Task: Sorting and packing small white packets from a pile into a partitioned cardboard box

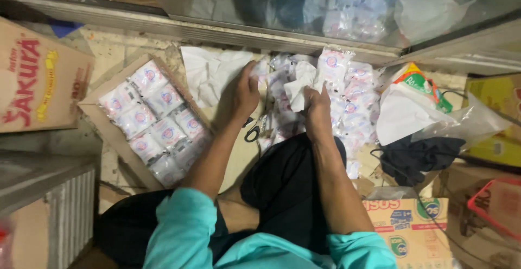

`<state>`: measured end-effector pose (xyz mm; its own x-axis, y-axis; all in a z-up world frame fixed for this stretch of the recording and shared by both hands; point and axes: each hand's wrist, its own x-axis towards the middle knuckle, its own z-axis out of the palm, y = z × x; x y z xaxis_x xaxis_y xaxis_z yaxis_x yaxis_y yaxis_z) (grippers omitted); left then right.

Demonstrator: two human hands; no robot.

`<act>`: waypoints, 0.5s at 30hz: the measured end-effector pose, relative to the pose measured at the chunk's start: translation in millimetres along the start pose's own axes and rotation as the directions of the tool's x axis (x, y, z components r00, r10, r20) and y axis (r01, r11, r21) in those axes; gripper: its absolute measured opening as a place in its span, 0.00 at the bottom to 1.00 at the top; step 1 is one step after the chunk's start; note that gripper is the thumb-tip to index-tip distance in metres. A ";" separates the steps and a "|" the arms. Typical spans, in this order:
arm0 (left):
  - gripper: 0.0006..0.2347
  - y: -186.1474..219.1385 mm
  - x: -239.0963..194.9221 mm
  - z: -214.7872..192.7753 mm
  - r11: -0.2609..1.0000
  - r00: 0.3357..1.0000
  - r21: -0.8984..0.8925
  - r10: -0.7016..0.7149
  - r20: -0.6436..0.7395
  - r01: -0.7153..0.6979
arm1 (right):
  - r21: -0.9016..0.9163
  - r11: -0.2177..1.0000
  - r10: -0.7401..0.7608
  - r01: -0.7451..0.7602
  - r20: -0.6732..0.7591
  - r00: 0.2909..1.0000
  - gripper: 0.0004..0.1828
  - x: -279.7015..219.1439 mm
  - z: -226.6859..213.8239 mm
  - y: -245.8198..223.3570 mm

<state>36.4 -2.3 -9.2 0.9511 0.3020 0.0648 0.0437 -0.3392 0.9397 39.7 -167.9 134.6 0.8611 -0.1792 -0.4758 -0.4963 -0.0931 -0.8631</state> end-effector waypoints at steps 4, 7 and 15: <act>0.15 42.6 -31.8 -29.1 0.859 0.968 -0.451 -0.249 0.043 0.241 | 0.009 0.994 -0.112 0.112 0.046 0.993 0.30 25.3 -21.4 43.0; 0.10 54.3 -57.7 -38.1 0.518 0.855 -0.734 -0.492 0.165 0.439 | 0.063 0.976 -0.214 0.209 0.089 0.973 0.26 -0.8 -16.9 27.7; 0.10 102.6 -117.7 -75.8 0.658 0.859 -0.686 -0.504 -0.094 0.311 | -0.193 0.898 -0.310 0.396 0.363 0.879 0.43 -98.1 -10.7 -1.7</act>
<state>-94.2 -5.1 105.0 0.7658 0.5142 -0.3862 0.1149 0.4814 0.8689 -45.1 -160.7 184.5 0.9504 0.2271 -0.2124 -0.1259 -0.3435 -0.9307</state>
